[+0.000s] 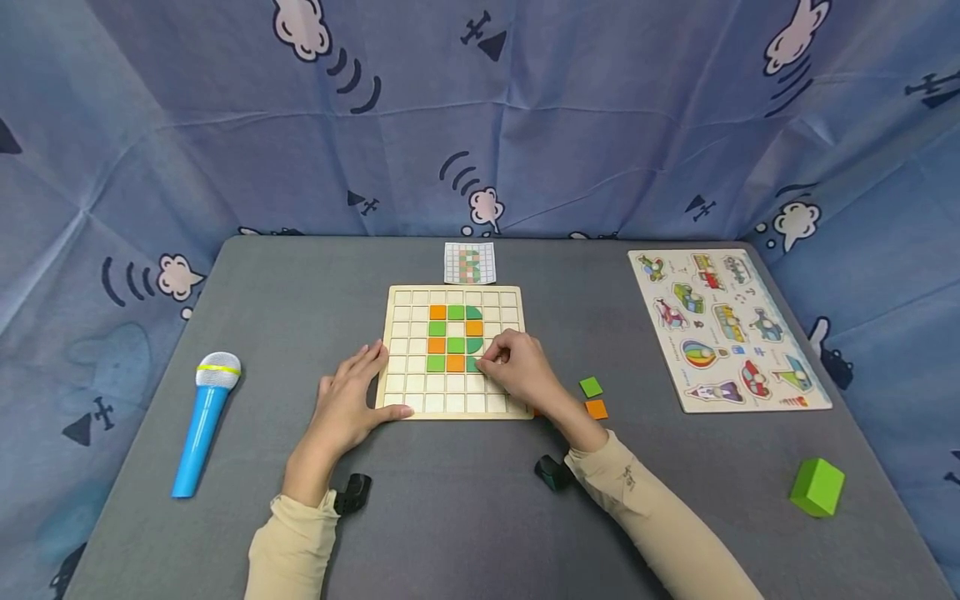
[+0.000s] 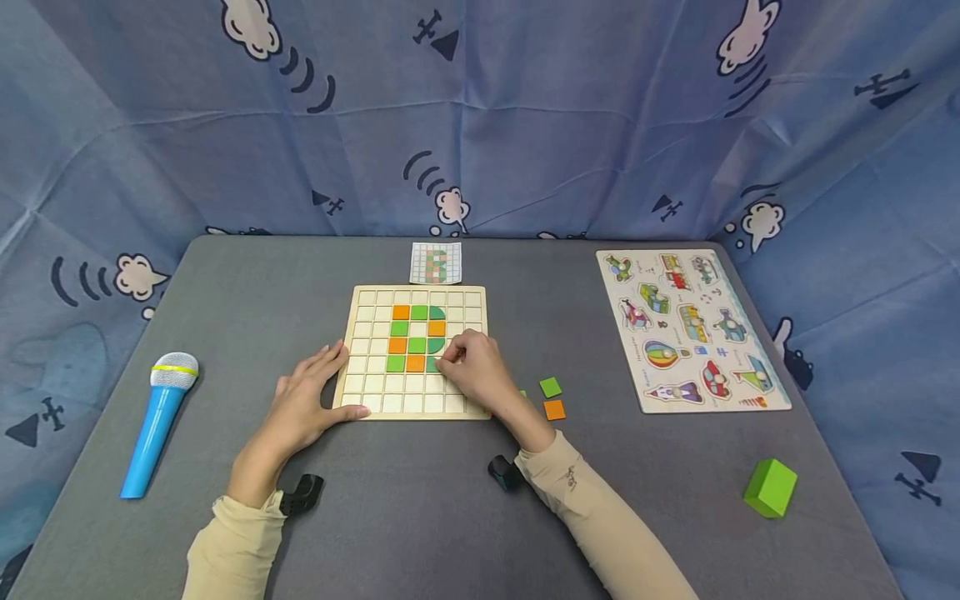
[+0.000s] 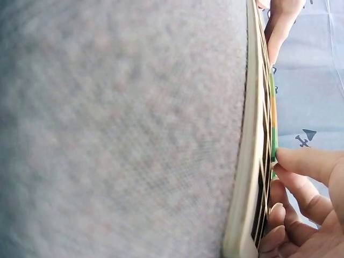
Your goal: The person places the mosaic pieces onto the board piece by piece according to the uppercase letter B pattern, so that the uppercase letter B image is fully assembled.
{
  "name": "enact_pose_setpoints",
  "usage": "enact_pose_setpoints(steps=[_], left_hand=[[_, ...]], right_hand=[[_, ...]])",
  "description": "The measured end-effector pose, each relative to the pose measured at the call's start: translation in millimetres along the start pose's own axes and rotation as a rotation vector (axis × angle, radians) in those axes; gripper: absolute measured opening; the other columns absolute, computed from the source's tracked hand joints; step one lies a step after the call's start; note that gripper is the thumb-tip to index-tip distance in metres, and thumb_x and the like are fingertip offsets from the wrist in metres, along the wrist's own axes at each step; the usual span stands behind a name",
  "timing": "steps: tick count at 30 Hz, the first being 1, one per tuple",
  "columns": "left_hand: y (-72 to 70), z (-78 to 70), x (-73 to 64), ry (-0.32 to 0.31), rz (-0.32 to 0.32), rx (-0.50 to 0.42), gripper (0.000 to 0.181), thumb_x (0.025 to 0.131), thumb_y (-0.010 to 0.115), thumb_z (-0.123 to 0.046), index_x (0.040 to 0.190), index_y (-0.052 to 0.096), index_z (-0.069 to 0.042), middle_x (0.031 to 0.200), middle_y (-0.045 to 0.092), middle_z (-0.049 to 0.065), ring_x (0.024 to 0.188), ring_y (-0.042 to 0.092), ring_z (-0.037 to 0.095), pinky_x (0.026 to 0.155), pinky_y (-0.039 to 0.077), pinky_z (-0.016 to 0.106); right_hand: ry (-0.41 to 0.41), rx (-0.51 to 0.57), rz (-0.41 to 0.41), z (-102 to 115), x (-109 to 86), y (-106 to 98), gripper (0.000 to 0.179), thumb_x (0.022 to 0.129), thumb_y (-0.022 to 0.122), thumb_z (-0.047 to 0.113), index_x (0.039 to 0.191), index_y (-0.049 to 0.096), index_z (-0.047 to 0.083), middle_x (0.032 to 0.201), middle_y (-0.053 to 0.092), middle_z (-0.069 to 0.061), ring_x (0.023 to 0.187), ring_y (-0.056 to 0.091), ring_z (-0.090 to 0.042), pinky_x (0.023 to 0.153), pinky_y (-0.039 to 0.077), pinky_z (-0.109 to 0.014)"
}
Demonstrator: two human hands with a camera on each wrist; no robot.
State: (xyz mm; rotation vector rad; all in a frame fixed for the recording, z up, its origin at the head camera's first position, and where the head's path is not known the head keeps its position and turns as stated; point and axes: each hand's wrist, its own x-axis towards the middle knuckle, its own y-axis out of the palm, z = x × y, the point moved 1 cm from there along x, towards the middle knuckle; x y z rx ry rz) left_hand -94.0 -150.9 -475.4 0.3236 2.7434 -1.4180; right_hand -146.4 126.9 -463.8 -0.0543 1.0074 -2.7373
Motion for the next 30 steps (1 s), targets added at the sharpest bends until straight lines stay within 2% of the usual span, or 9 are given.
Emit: enact_pose_setpoints(steps=[8, 14, 19, 25, 30], left_hand=[[0.3, -0.1, 0.4, -0.001, 0.004, 0.002, 0.107, 0.081, 0.091, -0.042, 0.166, 0.035, -0.01, 0.176, 0.028, 0.009, 0.163, 0.025, 0.035, 0.1, 0.03, 0.053], [1.0, 0.1, 0.2, -0.001, 0.005, 0.004, 0.108, 0.081, 0.091, -0.043, 0.166, 0.035, -0.01, 0.176, 0.027, 0.009, 0.163, 0.025, 0.035, 0.101, 0.03, 0.053], [1.1, 1.0, 0.0, 0.001, 0.0, -0.001, 0.108, 0.081, 0.091, -0.043, 0.166, 0.035, -0.01, 0.176, 0.028, 0.009, 0.163, 0.025, 0.035, 0.101, 0.03, 0.053], [0.8, 0.7, 0.3, 0.011, -0.005, 0.011, 0.108, 0.081, 0.092, -0.043, 0.166, 0.035, -0.009, 0.176, 0.029, 0.01, 0.162, 0.026, 0.036, 0.099, 0.031, 0.053], [0.6, 0.4, 0.0, 0.007, -0.002, 0.012, 0.107, 0.081, 0.091, -0.042, 0.166, 0.035, -0.009, 0.176, 0.028, 0.01, 0.162, 0.026, 0.036, 0.099, 0.03, 0.053]], right_hand=[[0.002, 0.004, -0.004, -0.3, -2.5, -1.2, 0.018, 0.094, 0.081, 0.01, 0.077, 0.073, 0.008, 0.083, 0.06, -0.006, 0.07, 0.051, -0.016, 0.067, 0.041, -0.029], [-0.018, 0.002, -0.021, -4.7, -10.2, -7.2, 0.012, 0.093, 0.082, 0.011, 0.082, 0.077, 0.009, 0.086, 0.065, -0.005, 0.075, 0.054, -0.015, 0.071, 0.043, -0.028], [-0.039, 0.0, -0.016, -12.1, -22.3, -18.8, 0.006, 0.096, 0.079, 0.012, 0.091, 0.077, 0.008, 0.091, 0.066, -0.006, 0.077, 0.053, -0.015, 0.071, 0.043, -0.028], [-0.049, -0.025, 0.017, -28.7, -34.4, -35.9, 0.005, 0.1, 0.073, 0.01, 0.101, 0.075, 0.006, 0.101, 0.064, -0.009, 0.084, 0.056, -0.018, 0.077, 0.046, -0.03], [-0.037, -0.046, 0.057, -38.7, -43.3, -50.1, 0.014, 0.105, 0.062, 0.004, 0.11, 0.075, 0.007, 0.107, 0.066, -0.01, 0.088, 0.057, -0.019, 0.08, 0.048, -0.033]])
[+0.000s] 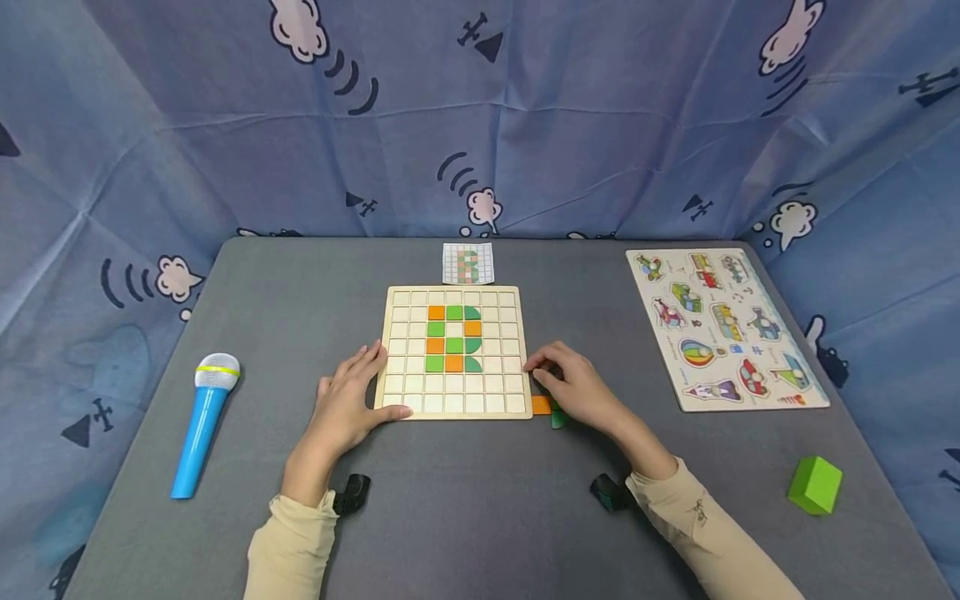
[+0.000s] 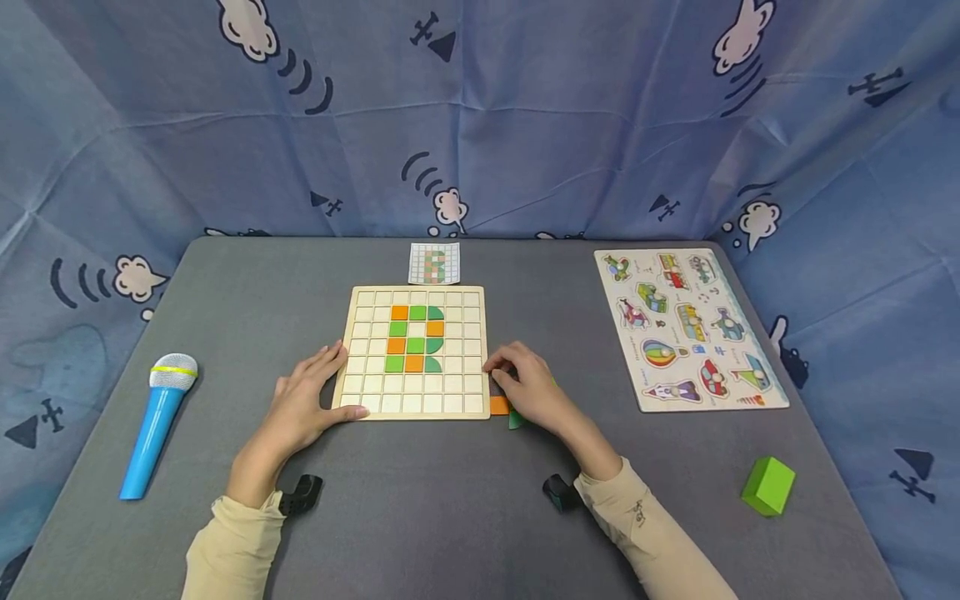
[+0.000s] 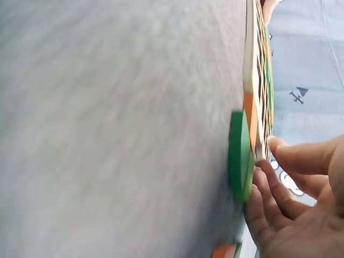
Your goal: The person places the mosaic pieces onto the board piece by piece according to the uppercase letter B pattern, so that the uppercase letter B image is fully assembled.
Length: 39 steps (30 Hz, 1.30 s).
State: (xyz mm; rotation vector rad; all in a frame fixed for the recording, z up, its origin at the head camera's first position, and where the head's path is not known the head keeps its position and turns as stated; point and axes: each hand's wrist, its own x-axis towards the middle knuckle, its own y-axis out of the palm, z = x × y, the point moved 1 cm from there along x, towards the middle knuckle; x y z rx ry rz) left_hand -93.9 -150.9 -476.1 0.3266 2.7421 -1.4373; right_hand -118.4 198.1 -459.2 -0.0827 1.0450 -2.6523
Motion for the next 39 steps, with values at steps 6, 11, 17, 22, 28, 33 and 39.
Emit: enact_pose_setpoints(steps=[6, 11, 17, 22, 28, 33, 39], left_hand=[[0.5, 0.0, 0.3, -0.004, 0.0, 0.001, 0.107, 0.081, 0.091, -0.042, 0.166, 0.035, -0.009, 0.176, 0.028, 0.01, 0.162, 0.026, 0.036, 0.098, 0.03, 0.053], [0.6, -0.1, 0.4, -0.003, 0.001, 0.006, 0.107, 0.082, 0.091, -0.043, 0.166, 0.035, -0.009, 0.176, 0.028, 0.01, 0.162, 0.026, 0.036, 0.098, 0.031, 0.053], [0.7, 0.2, 0.3, -0.013, 0.006, 0.011, 0.108, 0.082, 0.091, -0.044, 0.167, 0.033, -0.01, 0.176, 0.027, 0.01, 0.162, 0.025, 0.036, 0.097, 0.031, 0.052], [0.3, -0.2, 0.3, -0.017, 0.006, 0.013, 0.108, 0.082, 0.091, -0.043, 0.167, 0.033, -0.01, 0.176, 0.027, 0.01, 0.162, 0.025, 0.036, 0.097, 0.031, 0.053], [-0.3, -0.8, 0.2, -0.012, 0.005, 0.004, 0.107, 0.082, 0.091, -0.042, 0.167, 0.034, -0.01, 0.176, 0.027, 0.01, 0.163, 0.025, 0.035, 0.098, 0.03, 0.053], [-0.4, -1.0, 0.0, -0.006, 0.002, -0.002, 0.107, 0.082, 0.091, -0.041, 0.166, 0.034, -0.009, 0.176, 0.028, 0.01, 0.163, 0.025, 0.035, 0.098, 0.03, 0.052], [-0.6, -0.6, -0.1, -0.005, 0.001, -0.003, 0.107, 0.082, 0.091, -0.042, 0.166, 0.034, -0.01, 0.176, 0.028, 0.009, 0.163, 0.025, 0.035, 0.098, 0.03, 0.052]], right_hand=[[0.0, -0.01, 0.057, -9.1, -13.4, -12.7, 0.021, 0.106, 0.058, 0.002, 0.117, 0.075, 0.006, 0.112, 0.067, -0.01, 0.092, 0.058, -0.018, 0.084, 0.047, -0.034], [-0.027, -0.029, 0.101, -11.9, -21.8, -22.4, 0.022, 0.102, 0.065, 0.0, 0.122, 0.073, 0.004, 0.117, 0.068, -0.011, 0.1, 0.063, -0.021, 0.09, 0.052, -0.039], [-0.044, -0.068, 0.137, -11.7, -27.0, -27.4, 0.034, 0.09, 0.085, 0.01, 0.121, 0.073, 0.006, 0.118, 0.068, -0.01, 0.108, 0.062, -0.026, 0.096, 0.051, -0.05], [-0.064, -0.107, 0.111, -13.2, -30.4, -17.6, 0.031, 0.085, 0.09, 0.015, 0.112, 0.075, 0.01, 0.111, 0.066, -0.007, 0.102, 0.054, -0.023, 0.09, 0.046, -0.043], [-0.069, -0.123, 0.057, -10.8, -31.4, -9.5, 0.022, 0.084, 0.09, 0.01, 0.101, 0.075, 0.012, 0.106, 0.065, -0.006, 0.1, 0.054, -0.024, 0.088, 0.044, -0.044], [-0.046, -0.121, 0.028, -7.3, -26.3, -9.7, 0.021, 0.09, 0.086, 0.012, 0.106, 0.074, 0.008, 0.106, 0.07, -0.008, 0.1, 0.061, -0.024, 0.09, 0.049, -0.047], [-0.058, -0.097, 0.0, 0.9, -16.7, -2.4, 0.022, 0.091, 0.085, 0.015, 0.109, 0.074, 0.007, 0.104, 0.072, -0.008, 0.094, 0.064, -0.021, 0.087, 0.053, -0.042]])
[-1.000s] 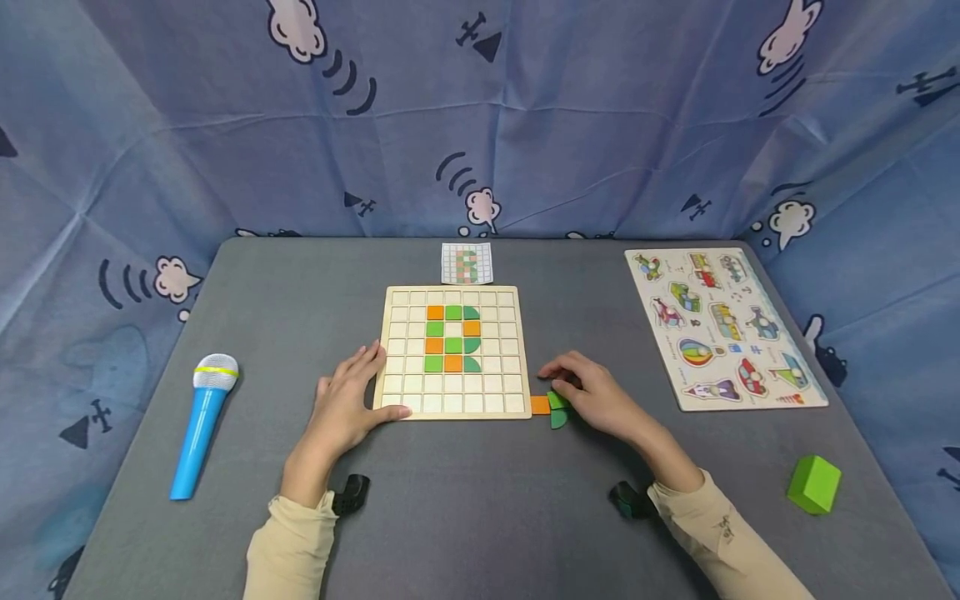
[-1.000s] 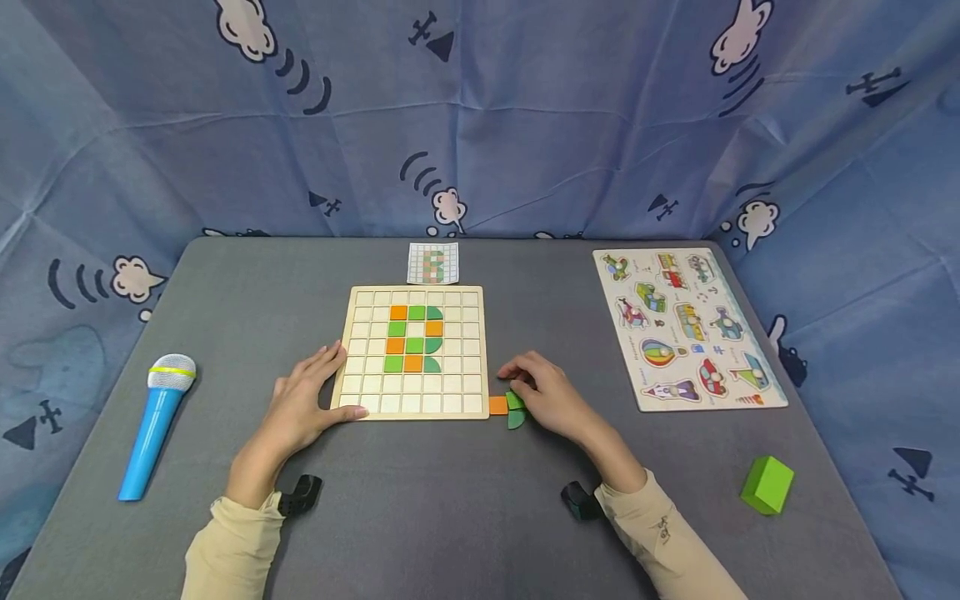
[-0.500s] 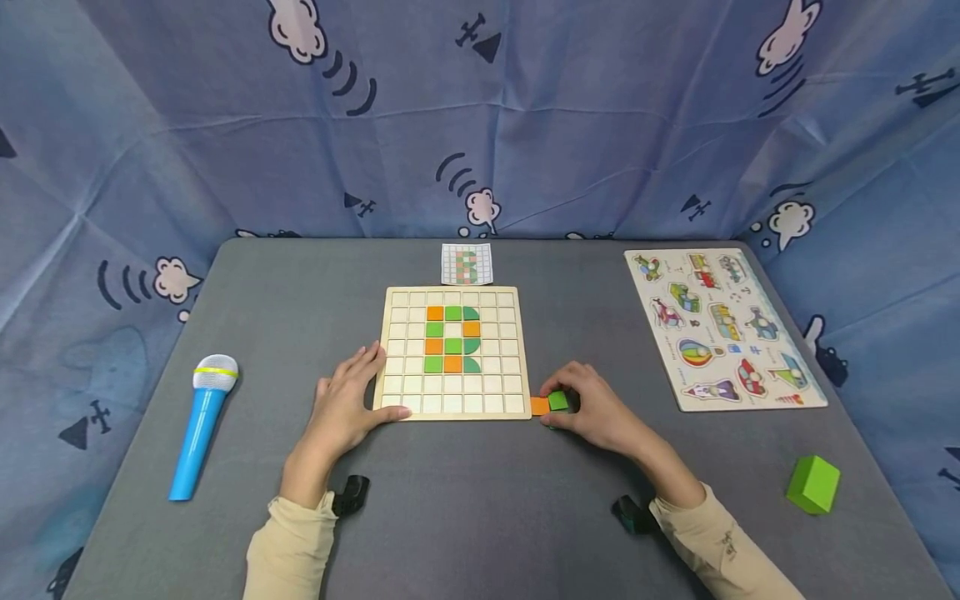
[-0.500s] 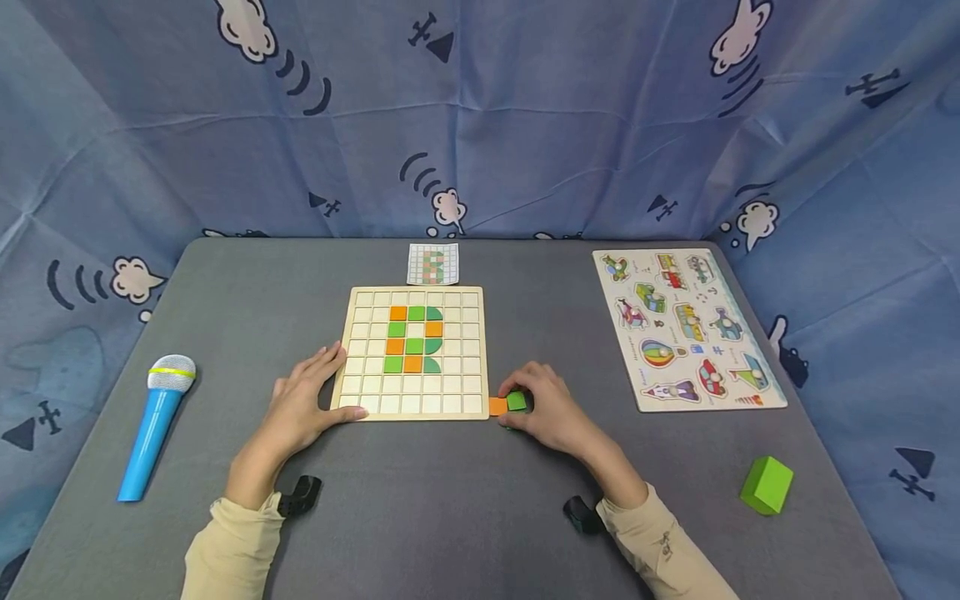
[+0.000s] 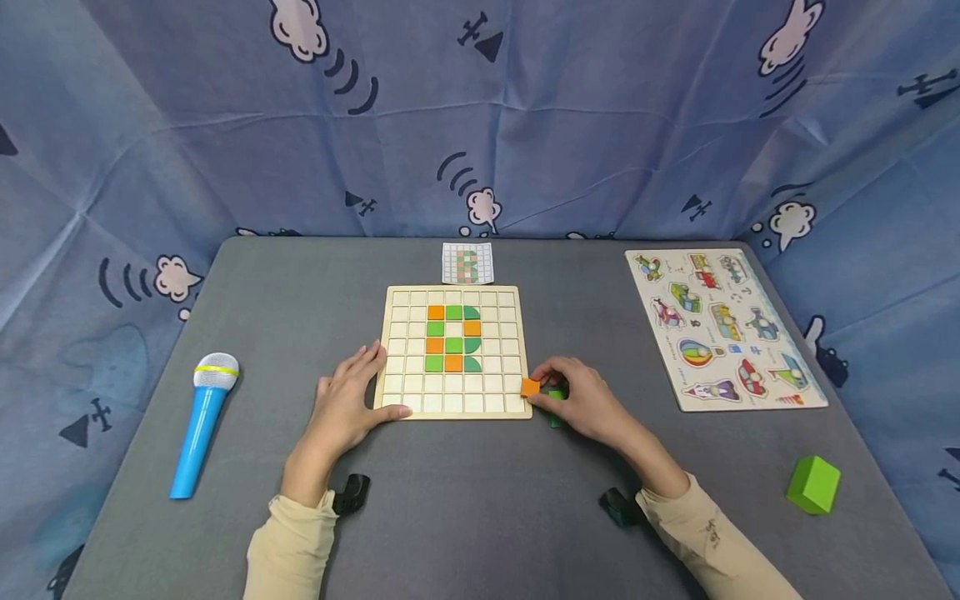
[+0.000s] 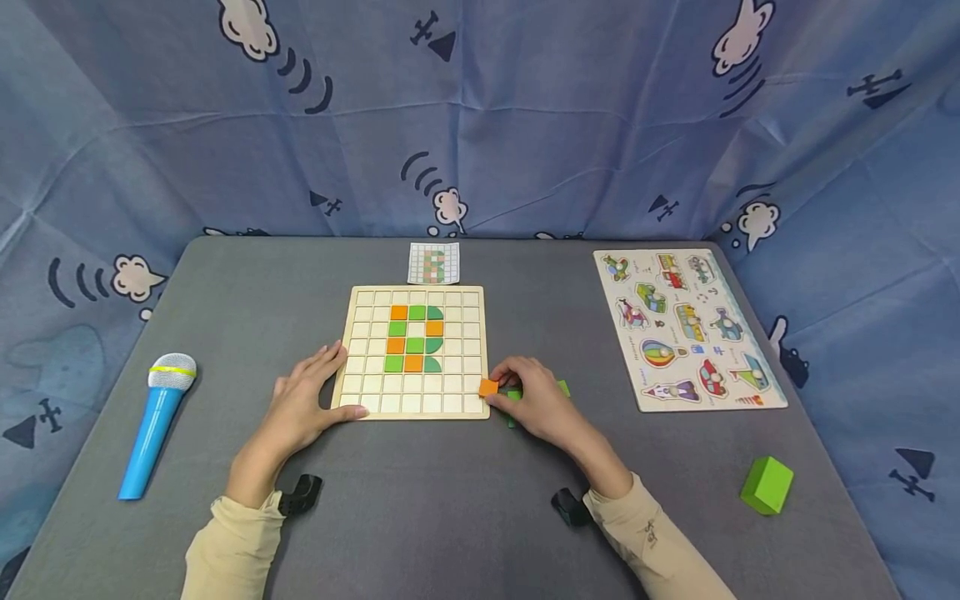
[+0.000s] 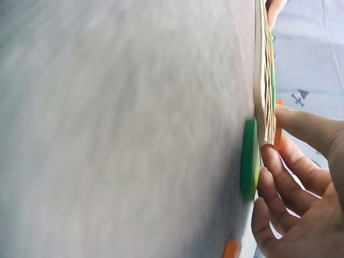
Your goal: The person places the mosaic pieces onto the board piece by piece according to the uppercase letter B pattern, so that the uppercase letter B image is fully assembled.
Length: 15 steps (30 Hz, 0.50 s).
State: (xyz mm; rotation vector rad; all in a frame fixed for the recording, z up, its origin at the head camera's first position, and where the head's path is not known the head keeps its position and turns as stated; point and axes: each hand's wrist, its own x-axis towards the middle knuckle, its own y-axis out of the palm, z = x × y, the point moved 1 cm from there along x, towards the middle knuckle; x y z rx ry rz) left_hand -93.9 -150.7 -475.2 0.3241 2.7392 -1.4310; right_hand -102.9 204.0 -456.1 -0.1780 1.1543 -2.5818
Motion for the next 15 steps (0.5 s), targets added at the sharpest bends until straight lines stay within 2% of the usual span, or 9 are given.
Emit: enact_pose_setpoints(steps=[10, 15], left_hand=[[0.0, -0.1, -0.4, 0.0, -0.004, -0.003, 0.107, 0.082, 0.091, -0.042, 0.166, 0.035, -0.01, 0.176, 0.028, 0.01, 0.162, 0.026, 0.035, 0.099, 0.03, 0.053], [0.3, 0.2, 0.1, -0.003, 0.001, 0.002, 0.107, 0.082, 0.091, -0.042, 0.167, 0.034, -0.011, 0.176, 0.027, 0.009, 0.162, 0.025, 0.035, 0.099, 0.03, 0.053]], right_hand=[[-0.021, 0.037, 0.023, 26.3, 22.4, 20.9, 0.025, 0.087, 0.089, 0.016, 0.107, 0.075, 0.01, 0.101, 0.07, -0.003, 0.095, 0.059, -0.018, 0.086, 0.049, -0.037], [-0.063, 0.052, 0.05, 39.4, 34.8, 33.5, 0.024, 0.087, 0.089, 0.014, 0.106, 0.076, 0.009, 0.101, 0.07, -0.004, 0.096, 0.059, -0.018, 0.088, 0.05, -0.035]])
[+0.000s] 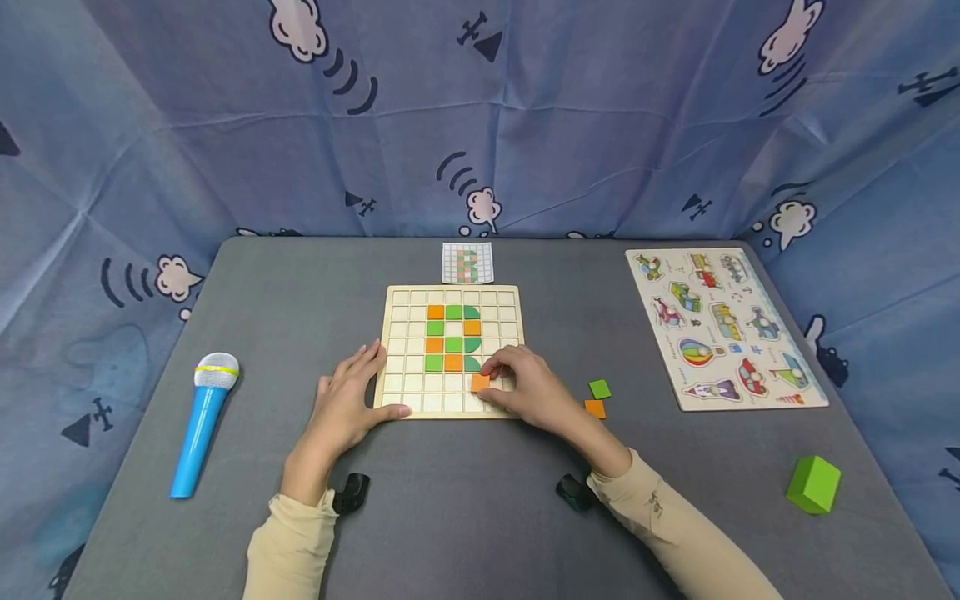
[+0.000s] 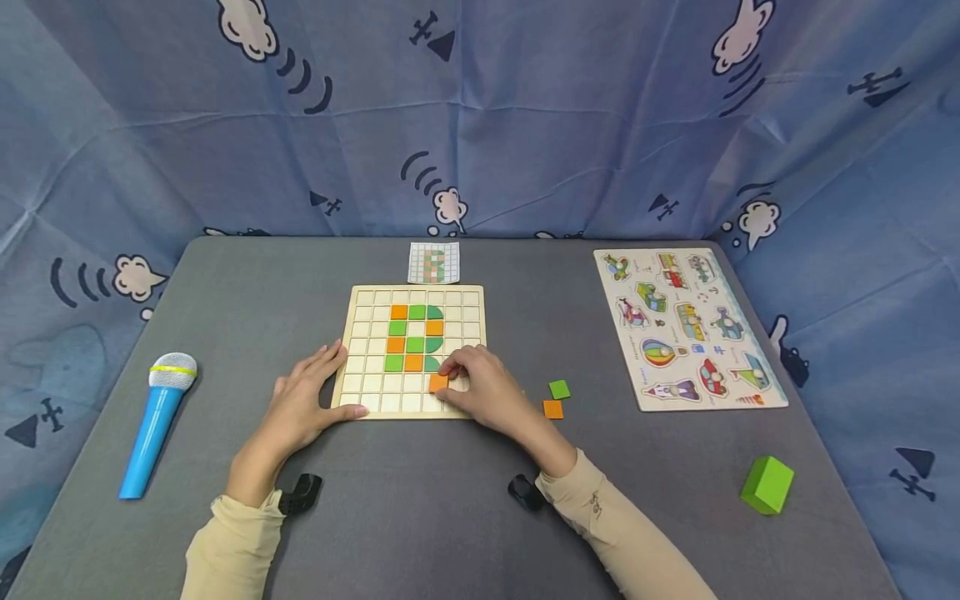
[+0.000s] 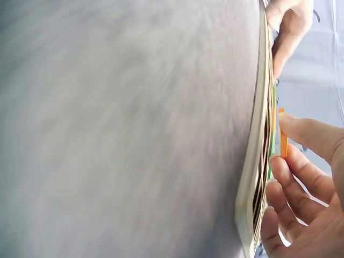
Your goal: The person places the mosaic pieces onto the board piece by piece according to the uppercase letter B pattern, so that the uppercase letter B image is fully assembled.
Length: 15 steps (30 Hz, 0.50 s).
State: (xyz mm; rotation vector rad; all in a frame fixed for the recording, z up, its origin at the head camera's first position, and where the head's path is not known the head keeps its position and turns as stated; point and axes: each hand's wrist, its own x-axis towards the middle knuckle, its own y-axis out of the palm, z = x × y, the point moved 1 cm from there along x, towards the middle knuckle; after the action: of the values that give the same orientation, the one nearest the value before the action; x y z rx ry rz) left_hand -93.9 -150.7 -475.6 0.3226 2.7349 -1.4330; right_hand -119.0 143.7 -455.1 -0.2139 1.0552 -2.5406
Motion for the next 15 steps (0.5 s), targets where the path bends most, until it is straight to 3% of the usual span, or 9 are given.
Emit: enact_pose_setpoints(steps=[8, 15], left_hand=[[-0.6, -1.5, 0.1, 0.0, 0.001, -0.002, 0.107, 0.082, 0.091, -0.042, 0.166, 0.034, -0.01, 0.176, 0.028, 0.01, 0.162, 0.025, 0.035, 0.1, 0.03, 0.053], [-1.3, -0.9, 0.1, -0.002, 0.008, -0.007, 0.107, 0.082, 0.09, -0.044, 0.166, 0.034, -0.01, 0.176, 0.027, 0.009, 0.162, 0.025, 0.035, 0.1, 0.03, 0.053]], right_hand=[[-0.059, -0.055, 0.026, 18.7, 18.0, 19.6, 0.023, 0.086, 0.091, 0.018, 0.102, 0.076, 0.01, 0.1, 0.072, -0.001, 0.096, 0.058, -0.016, 0.088, 0.05, -0.034], [-0.083, -0.083, 0.026, 30.1, 28.1, 30.6, 0.019, 0.084, 0.091, 0.014, 0.095, 0.076, 0.011, 0.098, 0.071, -0.001, 0.1, 0.058, -0.021, 0.092, 0.05, -0.04]])
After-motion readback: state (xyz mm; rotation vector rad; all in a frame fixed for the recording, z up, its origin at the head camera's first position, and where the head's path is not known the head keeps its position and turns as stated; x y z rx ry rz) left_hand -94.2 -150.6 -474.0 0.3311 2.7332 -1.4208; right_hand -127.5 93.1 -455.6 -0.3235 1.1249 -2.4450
